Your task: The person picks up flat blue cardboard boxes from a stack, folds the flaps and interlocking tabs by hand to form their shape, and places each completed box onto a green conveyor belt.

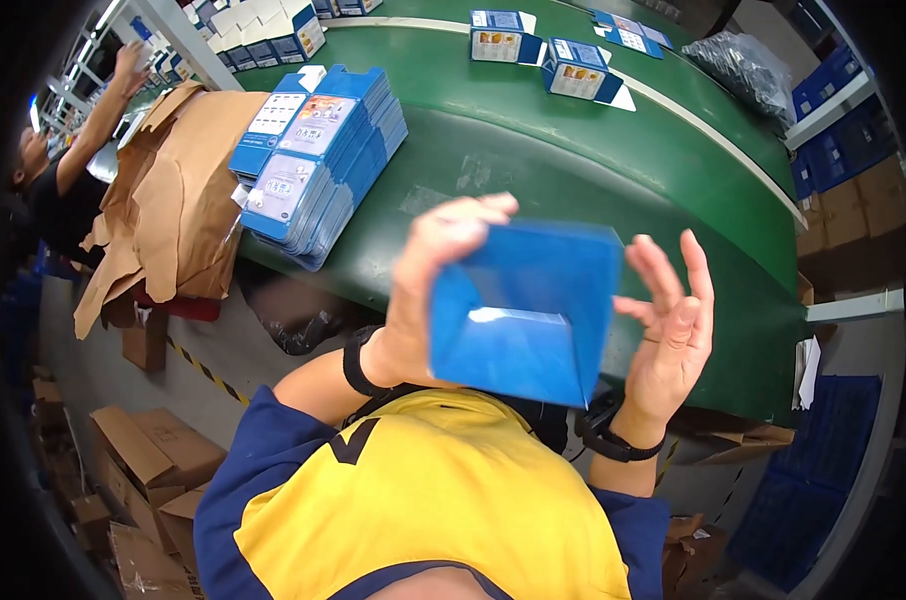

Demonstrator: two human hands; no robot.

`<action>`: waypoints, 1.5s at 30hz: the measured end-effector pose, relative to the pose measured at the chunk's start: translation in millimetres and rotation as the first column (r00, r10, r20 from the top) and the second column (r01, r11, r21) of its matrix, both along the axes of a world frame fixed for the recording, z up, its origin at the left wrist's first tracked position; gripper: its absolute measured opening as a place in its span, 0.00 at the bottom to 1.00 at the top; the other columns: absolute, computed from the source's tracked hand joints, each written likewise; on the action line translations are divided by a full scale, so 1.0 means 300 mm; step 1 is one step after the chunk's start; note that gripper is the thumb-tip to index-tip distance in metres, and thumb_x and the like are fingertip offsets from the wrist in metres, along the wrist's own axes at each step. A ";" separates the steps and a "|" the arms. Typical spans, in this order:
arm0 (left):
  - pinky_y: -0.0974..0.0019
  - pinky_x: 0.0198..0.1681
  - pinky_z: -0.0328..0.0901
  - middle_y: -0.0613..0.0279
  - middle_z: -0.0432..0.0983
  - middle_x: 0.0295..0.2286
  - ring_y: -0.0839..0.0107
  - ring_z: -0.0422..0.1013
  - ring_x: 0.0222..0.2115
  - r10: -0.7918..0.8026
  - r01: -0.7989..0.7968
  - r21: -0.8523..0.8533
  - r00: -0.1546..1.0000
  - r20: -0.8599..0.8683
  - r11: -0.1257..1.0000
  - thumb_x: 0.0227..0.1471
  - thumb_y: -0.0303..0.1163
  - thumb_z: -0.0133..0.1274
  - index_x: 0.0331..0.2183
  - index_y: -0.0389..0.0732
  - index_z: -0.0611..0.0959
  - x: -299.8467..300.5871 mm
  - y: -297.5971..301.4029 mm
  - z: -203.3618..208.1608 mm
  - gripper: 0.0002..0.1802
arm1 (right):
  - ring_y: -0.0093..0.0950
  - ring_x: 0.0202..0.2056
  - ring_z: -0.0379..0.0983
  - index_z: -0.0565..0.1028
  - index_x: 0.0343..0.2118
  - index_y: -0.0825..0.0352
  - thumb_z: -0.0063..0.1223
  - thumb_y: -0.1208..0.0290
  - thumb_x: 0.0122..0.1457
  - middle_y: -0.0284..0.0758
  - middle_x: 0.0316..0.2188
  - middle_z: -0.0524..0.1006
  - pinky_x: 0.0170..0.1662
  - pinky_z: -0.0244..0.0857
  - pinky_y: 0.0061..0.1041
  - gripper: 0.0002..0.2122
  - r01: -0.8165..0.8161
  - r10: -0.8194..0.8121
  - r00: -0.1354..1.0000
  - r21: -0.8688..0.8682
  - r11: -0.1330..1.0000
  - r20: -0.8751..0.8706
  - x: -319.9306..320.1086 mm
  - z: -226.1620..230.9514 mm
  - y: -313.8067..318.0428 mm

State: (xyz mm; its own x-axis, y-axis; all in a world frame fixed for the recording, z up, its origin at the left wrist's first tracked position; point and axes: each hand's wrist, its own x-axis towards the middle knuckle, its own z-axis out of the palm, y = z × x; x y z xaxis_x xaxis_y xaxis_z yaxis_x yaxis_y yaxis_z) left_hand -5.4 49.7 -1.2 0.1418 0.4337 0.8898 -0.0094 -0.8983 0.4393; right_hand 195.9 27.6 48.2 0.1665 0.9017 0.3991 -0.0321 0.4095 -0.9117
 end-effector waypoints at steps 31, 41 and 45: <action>0.43 0.58 0.45 0.53 0.69 0.47 0.54 0.60 0.53 0.517 -0.829 -0.057 0.400 -0.757 0.557 0.44 0.31 0.57 0.40 0.40 0.79 -0.202 -0.062 -0.298 0.17 | 0.35 0.54 0.62 0.51 0.60 0.69 0.61 0.76 0.44 0.43 0.55 0.61 0.54 0.58 0.29 0.40 0.314 -0.139 0.772 -0.181 0.932 0.620 0.508 -0.410 0.931; 0.45 0.57 0.48 0.56 0.73 0.42 0.57 0.65 0.48 0.595 -0.825 0.013 0.397 -0.699 0.565 0.40 0.30 0.56 0.31 0.41 0.81 -0.186 -0.039 -0.286 0.11 | 0.30 0.37 0.74 0.57 0.56 0.72 0.60 0.62 0.48 0.48 0.56 0.53 0.21 0.70 0.23 0.35 0.193 -0.248 0.519 0.170 0.966 0.818 -0.116 -0.393 1.255; 0.45 0.56 0.51 0.55 0.73 0.42 0.56 0.66 0.47 0.582 -0.834 -0.022 0.404 -0.706 0.552 0.40 0.29 0.55 0.31 0.40 0.81 -0.199 -0.056 -0.307 0.11 | 0.36 0.39 0.73 0.64 0.51 0.74 0.60 0.59 0.47 0.48 0.45 0.69 0.32 0.68 0.29 0.32 0.381 -0.036 0.658 -0.291 0.878 0.752 -0.174 -0.283 1.434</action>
State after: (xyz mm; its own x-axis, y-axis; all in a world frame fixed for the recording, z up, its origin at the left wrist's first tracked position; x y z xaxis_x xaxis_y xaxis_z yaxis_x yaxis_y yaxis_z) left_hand -65.2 32.8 -93.3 0.0309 0.8531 0.5209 0.9106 -0.2389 0.3373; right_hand 143.8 457.9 -36.7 0.1936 0.9761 0.0988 0.7274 -0.0752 -0.6821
